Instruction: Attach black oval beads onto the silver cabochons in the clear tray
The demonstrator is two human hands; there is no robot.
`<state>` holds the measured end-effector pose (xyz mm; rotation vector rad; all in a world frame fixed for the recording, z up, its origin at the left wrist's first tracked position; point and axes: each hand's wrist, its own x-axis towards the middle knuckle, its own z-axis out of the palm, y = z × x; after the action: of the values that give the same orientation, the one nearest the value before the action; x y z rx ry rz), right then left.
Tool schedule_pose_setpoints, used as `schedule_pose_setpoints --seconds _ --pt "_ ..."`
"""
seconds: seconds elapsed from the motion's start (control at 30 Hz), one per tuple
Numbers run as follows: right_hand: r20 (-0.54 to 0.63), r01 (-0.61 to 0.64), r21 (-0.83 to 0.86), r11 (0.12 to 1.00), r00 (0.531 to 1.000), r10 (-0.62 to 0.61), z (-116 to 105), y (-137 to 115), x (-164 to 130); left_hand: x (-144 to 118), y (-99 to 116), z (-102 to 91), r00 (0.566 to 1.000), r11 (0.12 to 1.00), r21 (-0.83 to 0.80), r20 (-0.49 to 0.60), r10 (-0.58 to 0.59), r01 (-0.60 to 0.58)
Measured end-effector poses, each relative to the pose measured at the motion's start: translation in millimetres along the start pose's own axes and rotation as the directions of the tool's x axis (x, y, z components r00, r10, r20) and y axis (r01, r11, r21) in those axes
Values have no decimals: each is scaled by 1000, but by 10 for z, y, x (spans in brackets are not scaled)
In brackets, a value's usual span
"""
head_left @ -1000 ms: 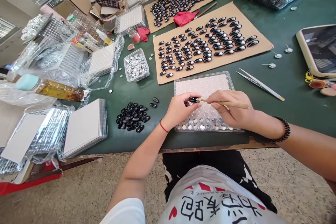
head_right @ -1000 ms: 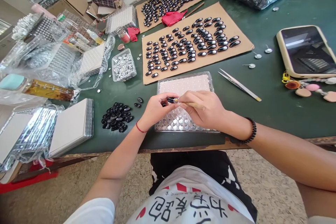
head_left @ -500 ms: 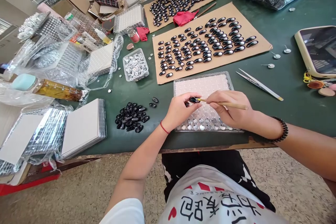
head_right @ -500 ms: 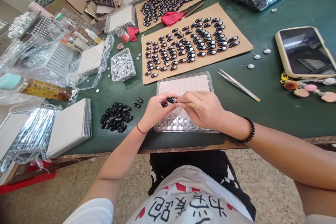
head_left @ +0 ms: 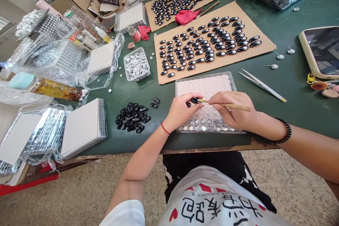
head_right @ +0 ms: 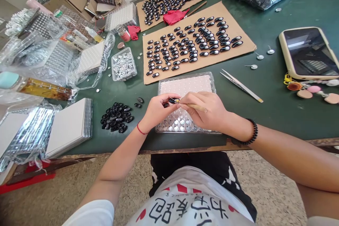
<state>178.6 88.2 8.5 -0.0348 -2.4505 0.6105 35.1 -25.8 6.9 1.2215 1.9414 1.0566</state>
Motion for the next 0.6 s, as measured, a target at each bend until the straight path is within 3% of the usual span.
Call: schedule_pose_setpoints --seconds 0.27,0.47,0.53,0.6 --pt "2 56 -12 998 998 -56 8 16 -19 -22 50 8 998 996 75 -43 46 -43" --pt "10 179 -68 982 984 -178 62 1 -67 -30 52 49 996 999 16 -83 39 -38" --pt "4 129 11 992 992 -129 53 -14 -48 -34 57 59 997 999 -28 -73 39 -41" --pt "-17 -61 216 974 998 66 19 0 6 -38 68 65 998 994 -107 -50 33 -38"
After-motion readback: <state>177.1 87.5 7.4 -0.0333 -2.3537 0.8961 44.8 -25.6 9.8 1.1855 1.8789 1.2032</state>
